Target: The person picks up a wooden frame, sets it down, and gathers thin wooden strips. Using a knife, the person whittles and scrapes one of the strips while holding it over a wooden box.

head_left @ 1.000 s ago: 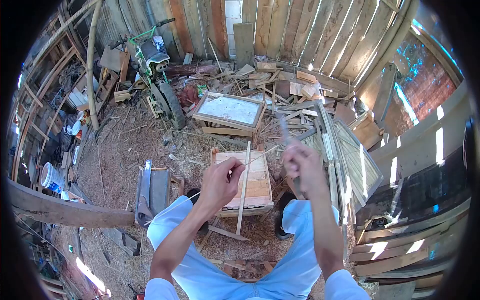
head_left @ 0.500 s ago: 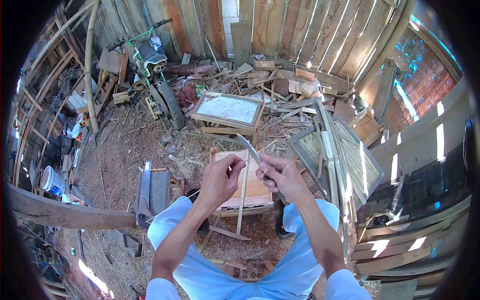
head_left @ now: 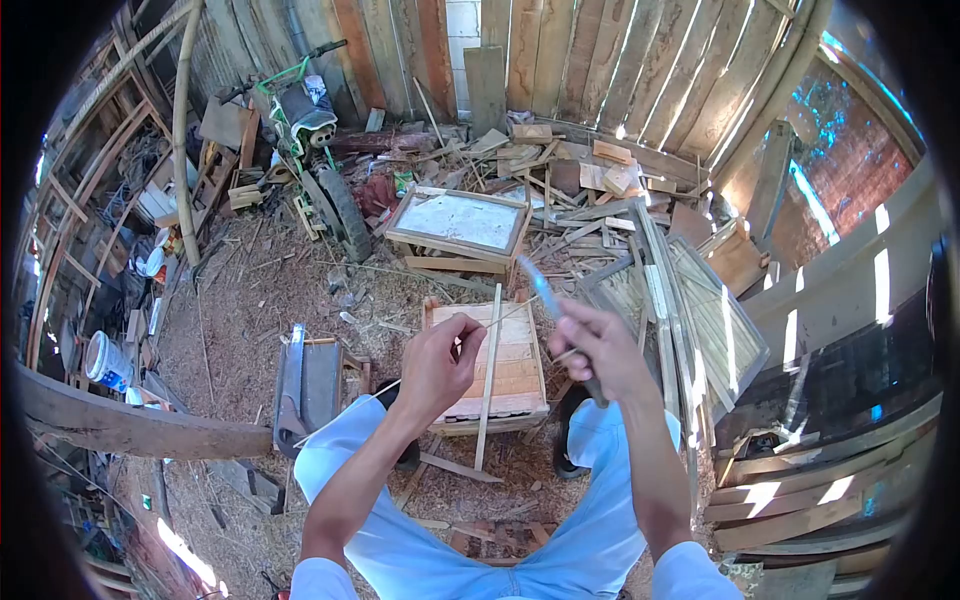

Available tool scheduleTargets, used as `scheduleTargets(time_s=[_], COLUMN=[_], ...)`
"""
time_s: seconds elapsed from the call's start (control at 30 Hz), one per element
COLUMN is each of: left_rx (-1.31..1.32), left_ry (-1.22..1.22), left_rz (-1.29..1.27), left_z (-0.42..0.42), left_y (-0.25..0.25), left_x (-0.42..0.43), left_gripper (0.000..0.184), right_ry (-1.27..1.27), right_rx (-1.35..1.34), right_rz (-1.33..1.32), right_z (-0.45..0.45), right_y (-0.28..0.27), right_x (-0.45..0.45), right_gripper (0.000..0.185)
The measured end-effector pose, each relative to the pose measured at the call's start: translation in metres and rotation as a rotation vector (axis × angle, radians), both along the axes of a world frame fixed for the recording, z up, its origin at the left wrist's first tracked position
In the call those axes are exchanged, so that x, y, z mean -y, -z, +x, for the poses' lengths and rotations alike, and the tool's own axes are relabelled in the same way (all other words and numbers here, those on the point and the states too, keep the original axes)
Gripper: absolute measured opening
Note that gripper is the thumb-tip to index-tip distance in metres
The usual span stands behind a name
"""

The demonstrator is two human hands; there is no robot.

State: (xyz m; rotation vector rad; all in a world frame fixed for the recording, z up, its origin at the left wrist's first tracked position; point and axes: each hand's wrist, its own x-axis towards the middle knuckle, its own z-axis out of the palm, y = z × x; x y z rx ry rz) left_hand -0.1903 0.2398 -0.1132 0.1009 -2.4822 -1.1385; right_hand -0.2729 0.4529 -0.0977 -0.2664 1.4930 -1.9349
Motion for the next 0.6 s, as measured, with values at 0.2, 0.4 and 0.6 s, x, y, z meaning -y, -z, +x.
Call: scheduleTargets(time_s=[0.2, 0.4, 0.6], left_rx=[-0.058, -0.059, -0.017], left_ry=[0.031, 0.045, 0.01], left_rz=[-0.055, -0.083, -0.064], left_z=[-0.002, 0.0, 0.002], left_y=[0.0, -0.005, -0.001], left_x=[-0.007, -0.005, 0.005], left_gripper=[0.008, 0.007, 0.007], right_ry=[-0.085, 0.078, 0.252], right_rx=[0.016, 0.029, 0.019], right_rz=[-0.01, -0.001, -0.049], right_z=[0.014, 0.0, -0.018], right_y=[0.012, 0.01, -0.003], right_x=[0.028, 0.017, -0.013], right_gripper=[0.043, 0.036, 0.038])
